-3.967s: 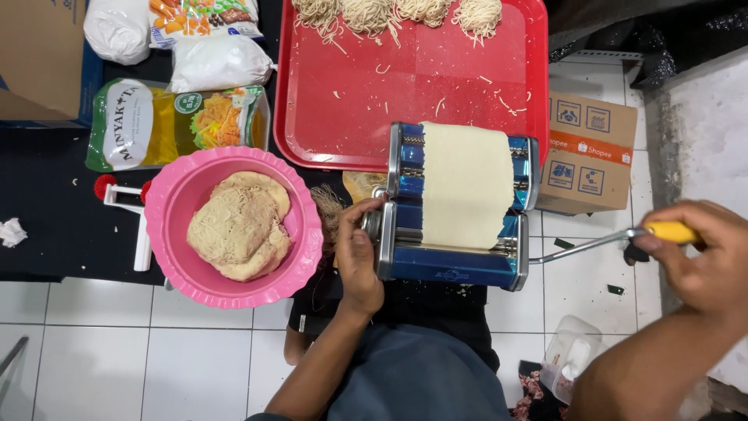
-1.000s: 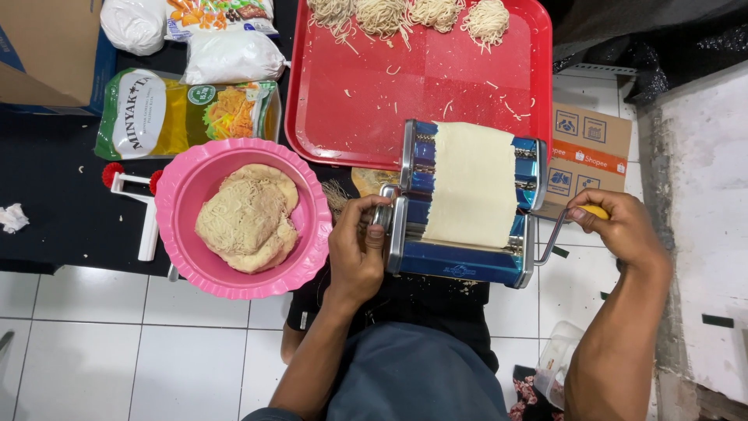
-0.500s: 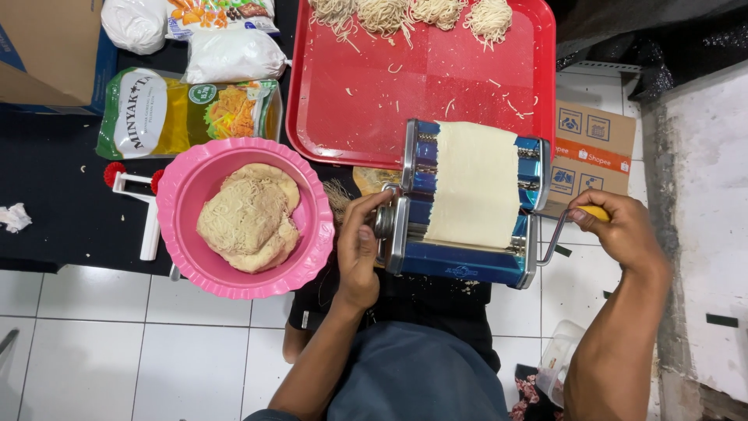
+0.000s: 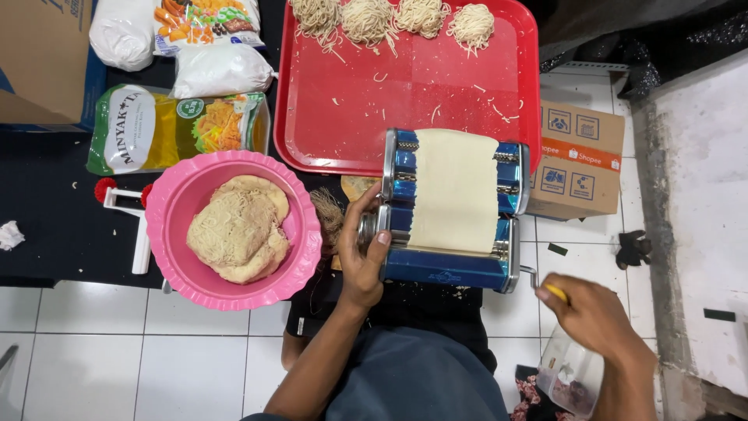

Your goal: The person feeds dough into a manual pasta machine, repeatedly cranking the handle to flatten and cut the dough into noodles. The resulting noodles are gathered and placed on a red tray.

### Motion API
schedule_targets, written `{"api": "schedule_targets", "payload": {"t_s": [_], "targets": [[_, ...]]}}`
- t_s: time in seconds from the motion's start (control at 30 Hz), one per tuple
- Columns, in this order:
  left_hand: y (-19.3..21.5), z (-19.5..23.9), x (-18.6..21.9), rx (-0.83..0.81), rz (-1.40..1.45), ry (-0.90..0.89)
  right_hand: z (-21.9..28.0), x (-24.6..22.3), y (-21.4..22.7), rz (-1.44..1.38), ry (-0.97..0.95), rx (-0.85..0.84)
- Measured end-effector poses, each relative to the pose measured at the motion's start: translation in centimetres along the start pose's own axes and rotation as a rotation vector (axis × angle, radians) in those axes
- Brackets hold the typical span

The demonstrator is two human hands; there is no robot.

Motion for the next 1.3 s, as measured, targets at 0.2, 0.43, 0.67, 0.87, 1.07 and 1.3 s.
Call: {"api": "schedule_targets", "payload": {"t_s": [0.2, 0.43, 0.67, 0.87, 1.07, 1.3], "targets": [[0.1, 0.1, -0.4, -0.027, -0.002, 0.003, 7.6, 4.8, 1.9, 0.103, 0.076, 0.238], [0.1, -0.1, -0.3, -0.050, -0.012, -0.005, 1.4, -0.2, 12.5, -0.408, 0.591, 0.850], [-0.3, 0.1, 0.0, -0.030, -0.018, -0.025, -6.2, 0.0, 0.9, -0.370, 0.169, 0.255], [0.1, -0.1, -0.2, -0.019, -0.026, -0.038, 5.1, 4.3, -0.4, 0.176, 0.045, -0.089], [-0.1, -0.3, -0.1, -0.052, -0.033, -0.037, 4.7, 5.2, 8.4, -0.576, 0.385, 0.468], [-0.2, 0.3, -0.3, -0.027, 0.020, -0.023, -8.3, -0.1, 3.8, -0.531, 0.281, 0.317]]}}
Point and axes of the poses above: each hand's wrist, its own z-axis away from the middle knuckle, its own y-axis out of the back of the hand, x = y × z, the point moved 5 cm from there along -z, towards the middle knuckle, and after that the axes turned 12 degrees about -y, right-handed, at the moved point
